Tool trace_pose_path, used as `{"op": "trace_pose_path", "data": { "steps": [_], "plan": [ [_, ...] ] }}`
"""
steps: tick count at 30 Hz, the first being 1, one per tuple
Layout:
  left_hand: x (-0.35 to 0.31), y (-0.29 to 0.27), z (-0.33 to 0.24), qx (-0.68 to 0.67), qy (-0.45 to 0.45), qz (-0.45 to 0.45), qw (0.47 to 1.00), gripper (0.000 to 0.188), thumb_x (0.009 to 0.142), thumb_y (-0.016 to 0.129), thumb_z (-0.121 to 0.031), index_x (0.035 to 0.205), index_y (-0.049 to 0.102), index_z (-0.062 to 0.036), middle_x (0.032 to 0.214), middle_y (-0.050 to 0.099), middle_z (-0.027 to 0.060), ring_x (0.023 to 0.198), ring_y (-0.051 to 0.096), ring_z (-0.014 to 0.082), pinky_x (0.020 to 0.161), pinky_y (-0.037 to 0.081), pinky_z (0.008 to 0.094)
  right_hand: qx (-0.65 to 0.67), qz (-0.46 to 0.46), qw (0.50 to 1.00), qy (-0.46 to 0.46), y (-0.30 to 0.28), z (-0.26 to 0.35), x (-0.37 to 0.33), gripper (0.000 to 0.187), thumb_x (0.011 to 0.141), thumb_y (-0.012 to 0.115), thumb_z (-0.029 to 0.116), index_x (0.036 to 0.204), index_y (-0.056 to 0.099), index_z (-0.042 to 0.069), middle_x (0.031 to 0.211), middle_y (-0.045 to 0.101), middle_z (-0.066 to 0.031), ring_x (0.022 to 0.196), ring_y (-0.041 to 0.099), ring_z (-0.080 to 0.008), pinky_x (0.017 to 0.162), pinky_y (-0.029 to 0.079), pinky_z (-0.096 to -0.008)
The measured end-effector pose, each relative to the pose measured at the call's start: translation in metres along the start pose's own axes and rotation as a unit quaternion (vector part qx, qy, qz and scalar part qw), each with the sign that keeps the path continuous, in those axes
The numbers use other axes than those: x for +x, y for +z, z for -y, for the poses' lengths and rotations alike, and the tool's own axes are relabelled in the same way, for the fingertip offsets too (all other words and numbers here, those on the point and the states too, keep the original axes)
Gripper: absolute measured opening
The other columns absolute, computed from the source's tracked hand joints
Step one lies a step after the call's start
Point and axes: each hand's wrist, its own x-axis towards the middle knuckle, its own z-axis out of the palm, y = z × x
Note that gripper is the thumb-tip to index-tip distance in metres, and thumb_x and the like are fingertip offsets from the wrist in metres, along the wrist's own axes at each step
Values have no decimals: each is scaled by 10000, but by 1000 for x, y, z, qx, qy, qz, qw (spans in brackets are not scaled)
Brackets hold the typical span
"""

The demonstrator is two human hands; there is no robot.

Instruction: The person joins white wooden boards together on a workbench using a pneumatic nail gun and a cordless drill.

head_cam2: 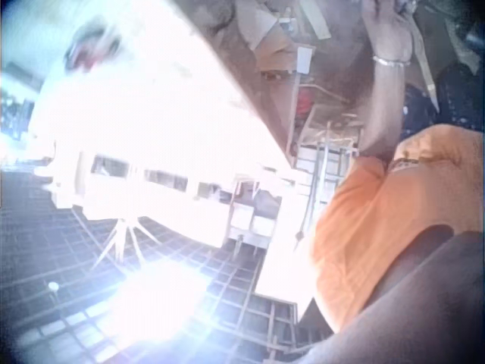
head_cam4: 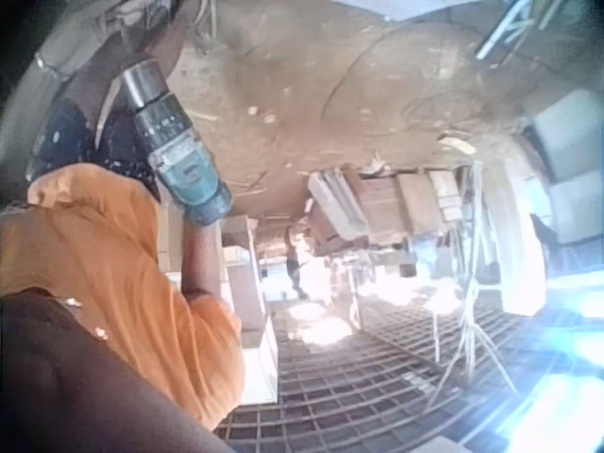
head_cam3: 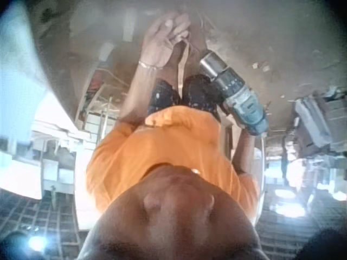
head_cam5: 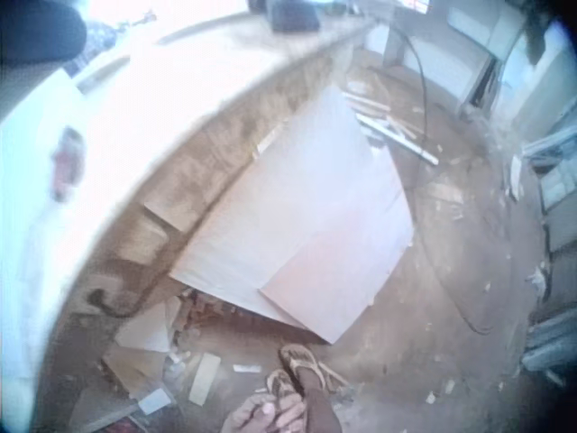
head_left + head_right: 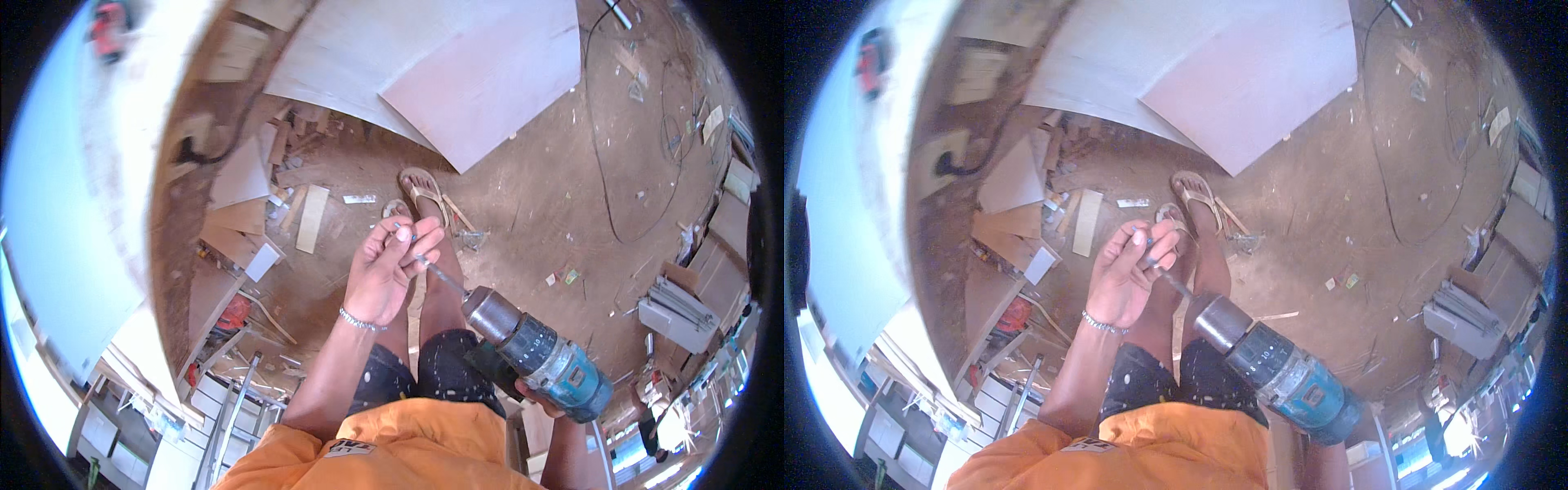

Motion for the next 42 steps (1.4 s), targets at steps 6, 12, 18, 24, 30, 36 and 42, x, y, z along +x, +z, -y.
{"op": "trace_pose_path", "data": {
  "steps": [6,12,18,24,30,36,42],
  "plan": [
    [-130,60,-91,-37,152,-21,988,150,1043,609,-217,1143,578,-110,1126,720,80,1025,720,194,862,598,330,436,141,878,138,-49,141,9,459,770,886,314,1105,707,55,750,637,-7,653,601,-128,603,475,-289],
    [-199,72,-135,18,284,-123,951,191,1034,636,-231,1134,571,-82,1138,718,122,1040,722,227,838,584,309,532,289,794,62,-39,189,21,546,861,773,238,1260,528,-43,640,527,-31,537,533,-141,532,442,-303],
    [-169,52,-155,-11,330,-225,917,203,1042,624,-236,1172,586,-84,1236,665,54,1161,646,169,952,521,303,520,353,772,94,-32,226,95,406,917,691,197,1218,556,-39,657,537,-44,559,551,-148,559,465,-318],
    [-149,26,-165,-31,356,-254,899,238,1043,618,-224,1230,582,-82,1286,642,67,1237,602,184,1007,496,332,492,402,758,146,-37,252,150,267,888,705,140,1075,615,-27,648,517,-21,546,523,-134,566,454,-305],
    [-148,34,-174,-93,311,-296,898,212,1037,624,-207,1209,600,-85,1314,634,55,1272,578,193,1060,471,360,475,414,752,193,-41,259,160,228,891,700,115,1068,622,-5,665,525,-18,549,507,-115,551,426,-286],
    [-149,22,-170,-92,320,-265,905,217,1029,634,-197,1211,603,-83,1313,641,69,1260,594,213,1100,464,383,476,418,747,200,-39,258,160,267,893,714,139,1082,611,-19,678,542,-34,566,523,-126,572,440,-300],
    [-150,28,-178,-100,292,-292,905,225,1028,635,-194,1211,602,-69,1329,639,99,1278,594,234,1106,470,394,468,401,760,206,-39,263,156,274,890,720,138,1083,609,-21,680,544,-33,565,519,-123,574,442,-294]
  ]
}}
